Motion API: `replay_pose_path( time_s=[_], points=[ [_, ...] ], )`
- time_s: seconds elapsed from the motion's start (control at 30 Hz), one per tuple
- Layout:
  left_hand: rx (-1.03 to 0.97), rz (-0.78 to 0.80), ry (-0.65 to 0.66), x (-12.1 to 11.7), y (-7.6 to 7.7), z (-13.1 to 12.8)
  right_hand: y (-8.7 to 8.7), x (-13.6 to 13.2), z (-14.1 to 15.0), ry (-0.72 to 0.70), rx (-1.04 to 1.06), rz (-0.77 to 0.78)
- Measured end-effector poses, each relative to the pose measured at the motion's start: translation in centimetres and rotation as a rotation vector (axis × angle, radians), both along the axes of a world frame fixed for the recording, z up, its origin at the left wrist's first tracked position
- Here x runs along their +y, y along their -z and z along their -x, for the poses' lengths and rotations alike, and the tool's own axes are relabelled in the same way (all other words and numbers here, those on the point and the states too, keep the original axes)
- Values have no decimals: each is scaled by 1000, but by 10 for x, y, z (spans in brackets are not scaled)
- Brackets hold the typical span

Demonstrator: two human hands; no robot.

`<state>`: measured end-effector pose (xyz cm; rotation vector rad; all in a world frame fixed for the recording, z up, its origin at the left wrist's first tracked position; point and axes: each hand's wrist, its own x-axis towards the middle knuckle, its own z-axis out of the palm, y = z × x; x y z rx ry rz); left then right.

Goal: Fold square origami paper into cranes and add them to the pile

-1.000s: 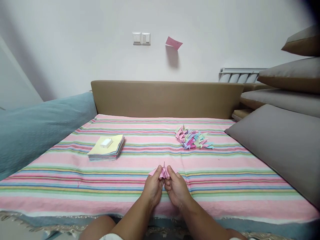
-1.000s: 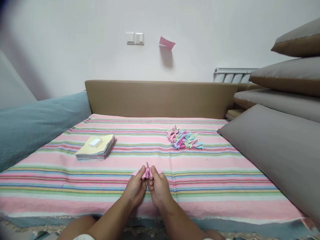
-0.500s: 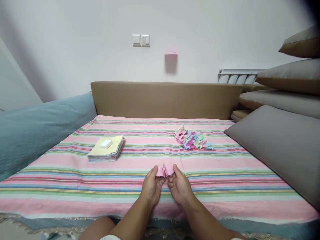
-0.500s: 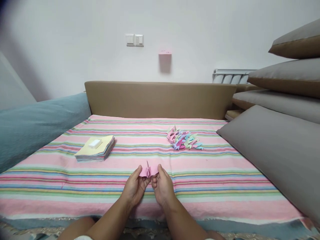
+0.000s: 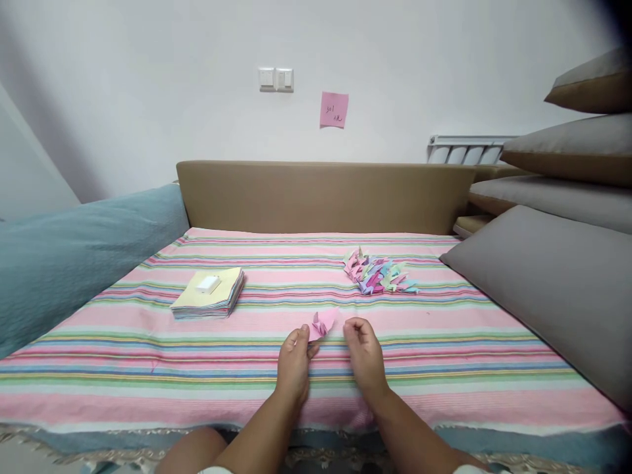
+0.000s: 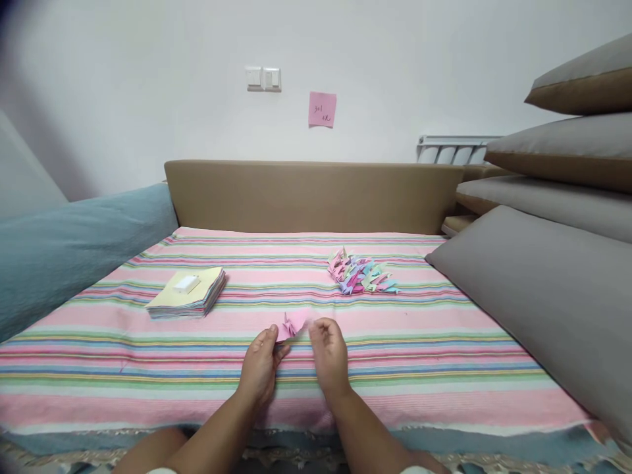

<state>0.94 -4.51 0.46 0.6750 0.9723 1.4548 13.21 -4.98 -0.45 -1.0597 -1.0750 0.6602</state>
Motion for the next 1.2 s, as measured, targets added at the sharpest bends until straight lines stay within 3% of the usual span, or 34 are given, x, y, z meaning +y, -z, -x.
replay_pose_path(
  time_s=[0.1, 0.2, 0.4, 0.63, 0.8, 0.97, 1.1, 1.2],
  points=[
    [57, -53, 17, 0, 3, -1, 0, -5, 2, -64, -222, -102],
    [134, -112, 77, 0, 8, 0, -2, -6, 6, -41, -283, -122],
    [180, -149, 159, 2, 12, 4, -11, -5, 8, -43, -202, -44],
    [62, -42, 59, 2, 8, 5, -14, 8, -16, 25, -53, 77],
    [81, -36, 87, 4, 7, 6, -23, 31, -65, 173, -91, 155],
    [100, -43, 102, 5, 8, 6, -28, 55, -145, 405, -226, 219],
    [131, -57, 115, 4, 7, 6, -27, 66, -204, 550, -252, 288],
    [147, -57, 118, 4, 6, 6, -21, 73, -232, 624, -275, 356]
  ],
)
